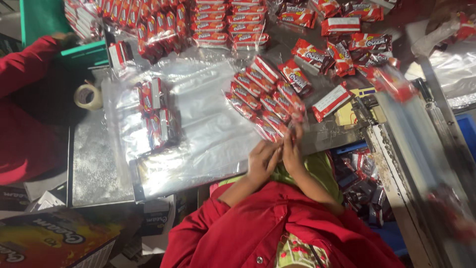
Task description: The person places small red snack packets into clear plastic bags on a metal table and then moves the filled bags to a conveyor belt. The person repeats this process continuously.
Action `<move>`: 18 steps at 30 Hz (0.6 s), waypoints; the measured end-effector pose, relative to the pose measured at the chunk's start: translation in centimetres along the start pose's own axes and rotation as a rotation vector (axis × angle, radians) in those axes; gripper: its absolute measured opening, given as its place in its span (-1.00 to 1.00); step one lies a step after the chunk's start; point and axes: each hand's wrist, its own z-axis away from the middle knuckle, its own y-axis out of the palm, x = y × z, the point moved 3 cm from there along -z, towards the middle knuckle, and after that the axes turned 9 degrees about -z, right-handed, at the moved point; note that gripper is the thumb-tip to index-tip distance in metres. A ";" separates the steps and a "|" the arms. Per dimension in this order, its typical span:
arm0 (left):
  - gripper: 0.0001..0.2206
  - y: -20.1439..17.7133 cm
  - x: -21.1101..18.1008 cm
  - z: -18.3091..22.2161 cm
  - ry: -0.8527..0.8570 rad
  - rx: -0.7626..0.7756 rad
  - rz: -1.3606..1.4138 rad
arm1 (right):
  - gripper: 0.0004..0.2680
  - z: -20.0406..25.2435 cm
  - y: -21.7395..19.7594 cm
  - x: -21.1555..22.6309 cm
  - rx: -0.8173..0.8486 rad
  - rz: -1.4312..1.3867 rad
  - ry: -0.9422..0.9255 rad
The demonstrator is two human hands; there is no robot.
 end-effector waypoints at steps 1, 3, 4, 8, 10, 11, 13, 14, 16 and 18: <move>-0.80 -0.4 -0.1 -0.4 0.010 0.027 -0.076 | -0.59 -0.2 0.2 0.6 0.011 0.153 -0.081; -0.79 -2.0 0.6 -2.0 0.050 -0.026 -0.233 | -0.50 -1.0 0.9 1.7 0.013 0.208 -0.096; -0.80 -3.3 1.4 -2.7 0.077 -0.096 -0.313 | -0.49 -1.2 1.4 2.1 -0.002 0.110 -0.019; -0.75 -5.1 3.4 -2.2 0.204 0.130 -0.437 | -0.47 -1.1 4.9 3.2 0.068 -0.083 0.061; -0.74 -4.9 3.7 -1.4 0.270 0.208 -0.570 | -0.41 -3.0 7.8 1.9 0.081 -0.581 0.318; -0.74 -4.6 3.7 -1.2 0.304 0.247 -0.636 | -0.40 -5.0 9.2 1.2 0.109 -0.653 0.332; -0.76 -4.1 3.5 -0.8 0.276 0.264 -0.625 | -0.38 -9.9 11.6 -0.3 0.246 -0.717 0.381; -0.76 -4.0 3.4 -0.9 0.266 0.275 -0.622 | -0.36 -12.8 12.5 -1.0 0.354 -0.714 0.408; -0.74 -4.2 3.2 -1.3 0.264 0.249 -0.622 | -0.38 -18.2 13.4 -1.6 0.542 -0.718 0.492; -0.74 -4.4 2.9 -1.5 0.258 0.210 -0.623 | -0.46 -21.5 11.9 -1.0 0.650 -0.393 0.495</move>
